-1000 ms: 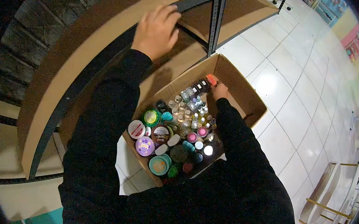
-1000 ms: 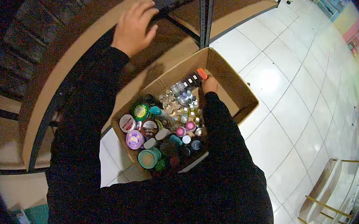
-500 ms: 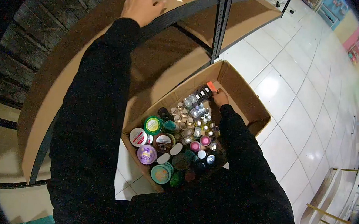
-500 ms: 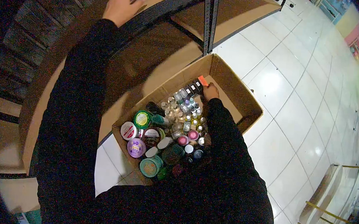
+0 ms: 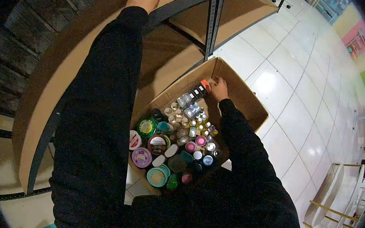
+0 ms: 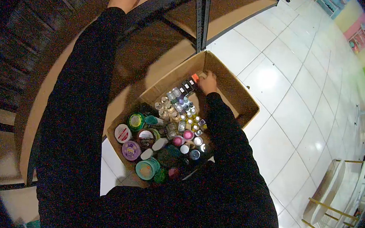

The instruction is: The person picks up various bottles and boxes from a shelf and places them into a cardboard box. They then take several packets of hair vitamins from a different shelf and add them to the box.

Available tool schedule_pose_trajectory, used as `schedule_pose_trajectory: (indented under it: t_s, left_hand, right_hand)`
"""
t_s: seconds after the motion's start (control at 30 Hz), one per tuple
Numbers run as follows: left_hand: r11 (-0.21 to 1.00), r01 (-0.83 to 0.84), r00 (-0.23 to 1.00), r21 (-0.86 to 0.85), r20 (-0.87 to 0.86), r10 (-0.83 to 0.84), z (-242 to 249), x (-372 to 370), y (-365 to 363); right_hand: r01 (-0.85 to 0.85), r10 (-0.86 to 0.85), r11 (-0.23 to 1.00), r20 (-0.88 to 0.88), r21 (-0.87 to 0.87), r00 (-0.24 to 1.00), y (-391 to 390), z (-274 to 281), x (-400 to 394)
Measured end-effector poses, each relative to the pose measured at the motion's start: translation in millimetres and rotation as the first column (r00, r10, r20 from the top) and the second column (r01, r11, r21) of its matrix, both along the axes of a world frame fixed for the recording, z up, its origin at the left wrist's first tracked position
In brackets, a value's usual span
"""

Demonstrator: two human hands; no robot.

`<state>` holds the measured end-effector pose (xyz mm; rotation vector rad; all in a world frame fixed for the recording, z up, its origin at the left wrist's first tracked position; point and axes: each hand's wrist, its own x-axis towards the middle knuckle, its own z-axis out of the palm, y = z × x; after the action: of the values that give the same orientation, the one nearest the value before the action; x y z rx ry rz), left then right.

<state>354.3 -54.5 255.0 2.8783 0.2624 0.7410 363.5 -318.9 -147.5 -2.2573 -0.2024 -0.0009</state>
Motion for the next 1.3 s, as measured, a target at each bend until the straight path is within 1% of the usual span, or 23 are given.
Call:
schedule_pose_trajectory:
  t_s: [0.1,0.2,0.3,0.33,0.4,0.5,0.53,0.6,0.63,0.7,0.77,0.8,0.83,0.9,0.93,0.97,1.03,1.1,1.13,1.17,1.23,1.27,1.3]
  left_hand:
    - [0.998,0.054,0.971,-0.032,0.234,-0.045,-23,23,23]
    - [0.975,0.140,0.906,0.173,0.375,-0.196,-37,34,39]
    - [0.984,0.142,0.988,0.110,0.036,-0.147,-40,38,48]
    - [0.988,0.146,0.989,0.041,0.014,-0.147,-39,40,52]
    - [0.985,0.144,0.988,-0.097,-0.033,-0.148,-39,43,60]
    - [0.975,0.131,0.991,-0.180,0.050,-0.124,3,-13,-5]
    - [0.981,0.112,0.991,-0.158,0.096,-0.098,0,-8,-3]
    - [0.990,0.074,0.980,-0.121,0.190,-0.050,-5,-1,-6]
    - [0.984,0.064,0.993,-0.166,0.112,-0.046,-1,-4,-11]
    - [0.967,0.031,0.998,-0.252,-0.050,-0.045,9,-10,-22]
    - [0.995,0.035,0.985,-0.093,0.170,-0.019,-20,13,-11]
    - [1.000,0.023,0.960,-0.014,0.279,-0.018,-22,12,-14]
    - [0.998,0.048,0.949,-0.030,0.314,-0.037,-25,9,-15]
    - [0.993,0.100,0.920,-0.059,0.385,-0.070,-31,-6,-26]
    - [0.983,0.168,0.936,-0.067,0.325,-0.138,-25,-19,-37]
    - [0.969,0.235,0.942,-0.079,0.264,-0.207,-14,-30,-47]
    - [0.935,0.337,0.933,-0.110,0.170,-0.317,-2,-53,-70]
    - [0.902,0.410,0.911,-0.139,0.107,-0.397,3,-71,-88]
    - [0.890,0.454,0.873,-0.041,0.219,-0.436,-15,-65,-89]
    - [0.886,0.463,0.869,-0.030,0.212,-0.447,-32,-61,-88]
    - [0.877,0.480,0.860,-0.007,0.200,-0.469,-45,-67,-99]
    - [0.874,0.481,0.872,-0.066,0.141,-0.469,-49,-72,-103]
    - [0.870,0.484,0.872,-0.099,0.138,-0.469,-54,-77,-105]
  right_hand:
    - [0.012,-0.012,1.000,-0.022,0.003,1.000,7,20,3]
    - [-0.048,0.028,0.990,0.157,0.129,0.987,10,53,-3]
    - [-0.062,0.025,0.985,0.216,0.163,0.976,13,76,4]
    - [-0.041,0.005,0.986,0.212,0.164,0.977,15,80,7]
    - [-0.067,0.021,0.979,0.234,0.192,0.972,16,89,9]
    - [-0.075,0.028,0.970,0.196,0.233,0.980,19,106,0]
    - [-0.069,0.026,0.967,0.174,0.247,0.984,20,112,-2]
    - [-0.077,0.020,0.973,0.252,0.219,0.968,24,107,-2]
    - [-0.080,0.018,0.976,0.289,0.204,0.957,26,103,-1]
    - [-0.086,0.013,0.968,0.292,0.237,0.956,27,100,-2]
    - [-0.093,0.023,0.961,0.261,0.260,0.965,27,110,-7]
    - [-0.097,0.035,0.959,0.229,0.267,0.973,26,118,-8]
    - [-0.101,0.048,0.957,0.196,0.272,0.979,25,125,-11]
    - [-0.106,0.005,0.923,0.264,0.369,0.964,26,135,-9]
    - [-0.110,-0.019,0.903,0.294,0.416,0.955,27,141,-10]
    - [-0.104,-0.094,0.904,0.429,0.415,0.898,27,148,-10]
    - [-0.092,-0.229,0.906,0.660,0.414,0.716,29,190,-22]
    - [-0.159,-0.182,0.927,0.777,0.340,0.602,29,228,-38]
    - [-0.190,-0.157,0.935,0.830,0.300,0.536,29,240,-44]
    - [-0.181,-0.130,0.949,0.843,0.259,0.522,30,243,-49]
    - [-0.159,-0.077,0.972,0.867,0.176,0.492,28,249,-56]
    - [-0.131,-0.044,0.984,0.871,0.124,0.490,27,249,-59]
    - [-0.134,-0.017,0.986,0.865,0.098,0.502,25,244,-58]
